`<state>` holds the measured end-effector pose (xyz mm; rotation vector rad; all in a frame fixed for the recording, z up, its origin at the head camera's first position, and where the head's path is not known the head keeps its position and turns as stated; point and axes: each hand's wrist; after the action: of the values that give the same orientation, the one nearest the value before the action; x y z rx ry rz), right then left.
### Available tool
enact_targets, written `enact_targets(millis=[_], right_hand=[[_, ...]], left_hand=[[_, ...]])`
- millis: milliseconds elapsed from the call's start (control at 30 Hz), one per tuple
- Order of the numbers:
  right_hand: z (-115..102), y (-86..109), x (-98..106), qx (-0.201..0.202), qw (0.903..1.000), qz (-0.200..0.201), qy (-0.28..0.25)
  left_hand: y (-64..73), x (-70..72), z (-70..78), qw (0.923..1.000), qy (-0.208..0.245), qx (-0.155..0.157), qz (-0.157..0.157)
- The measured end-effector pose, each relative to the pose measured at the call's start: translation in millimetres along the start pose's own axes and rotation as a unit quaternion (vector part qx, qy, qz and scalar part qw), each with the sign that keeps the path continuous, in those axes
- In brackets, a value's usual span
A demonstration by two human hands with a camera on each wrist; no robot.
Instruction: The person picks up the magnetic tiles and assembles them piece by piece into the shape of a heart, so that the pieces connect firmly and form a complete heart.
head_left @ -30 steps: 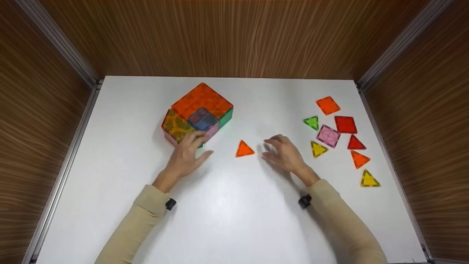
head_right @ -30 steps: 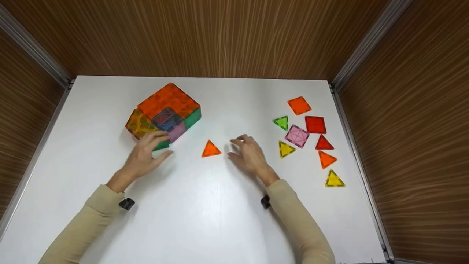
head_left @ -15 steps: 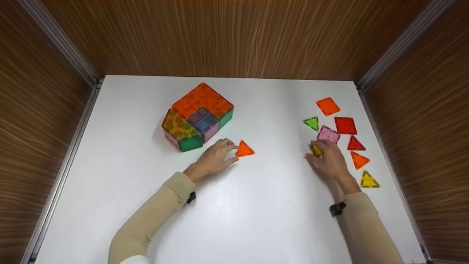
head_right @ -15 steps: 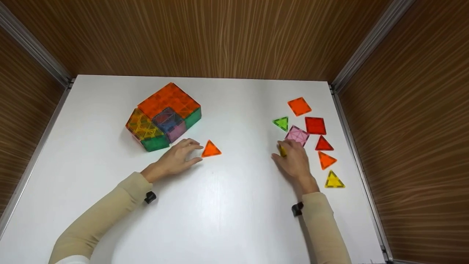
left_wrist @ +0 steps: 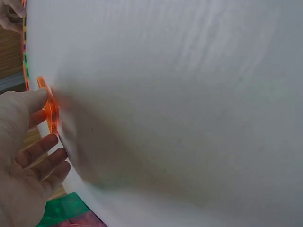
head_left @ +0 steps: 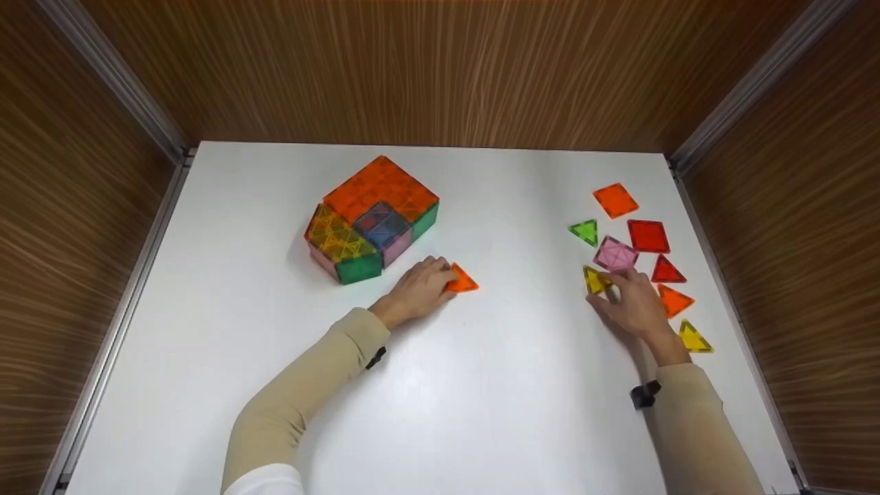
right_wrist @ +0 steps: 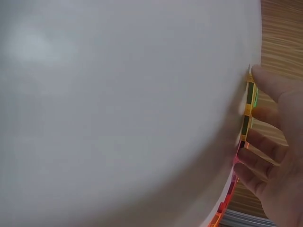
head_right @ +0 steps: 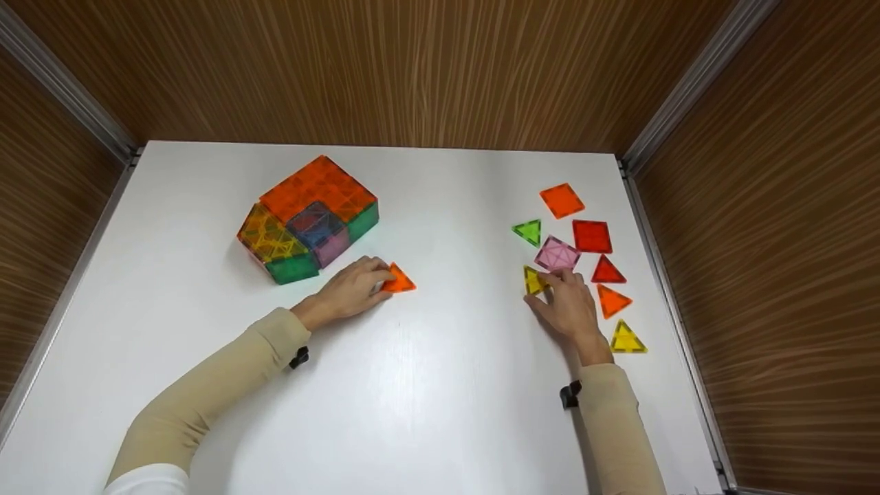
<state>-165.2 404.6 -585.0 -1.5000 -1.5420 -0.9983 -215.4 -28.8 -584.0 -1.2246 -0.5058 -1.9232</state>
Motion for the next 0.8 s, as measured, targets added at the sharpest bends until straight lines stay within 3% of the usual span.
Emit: enact_targets(millis=[233, 500, 800], right_hand=[[-13.7, -6.2, -6.2, 0.036, 0.9993, -0.006, 0.0], [-50.9, -21.5, -24.4, 0.098, 0.9952, -0.006, 0.0], [-98.9, -38.7, -43.9, 0.192, 0.981, -0.02, -0.02]], left_hand=[[-1.1, 1.2, -2.7, 0.9999, -0.012, 0.002, -0.009], [2.1, 3.8, -5.8, 0.9999, 0.005, -0.008, -0.005], [2.9, 1.8, -6.2, 0.9997, 0.003, -0.025, 0.006]])
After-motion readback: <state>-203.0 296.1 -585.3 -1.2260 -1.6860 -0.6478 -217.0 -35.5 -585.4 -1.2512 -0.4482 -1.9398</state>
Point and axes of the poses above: each hand's wrist, its own y-axis away from the middle knuckle, its own x-axis out of the back of the hand, z = x × y, and after that the axes turned 4 degrees about z, right-handed
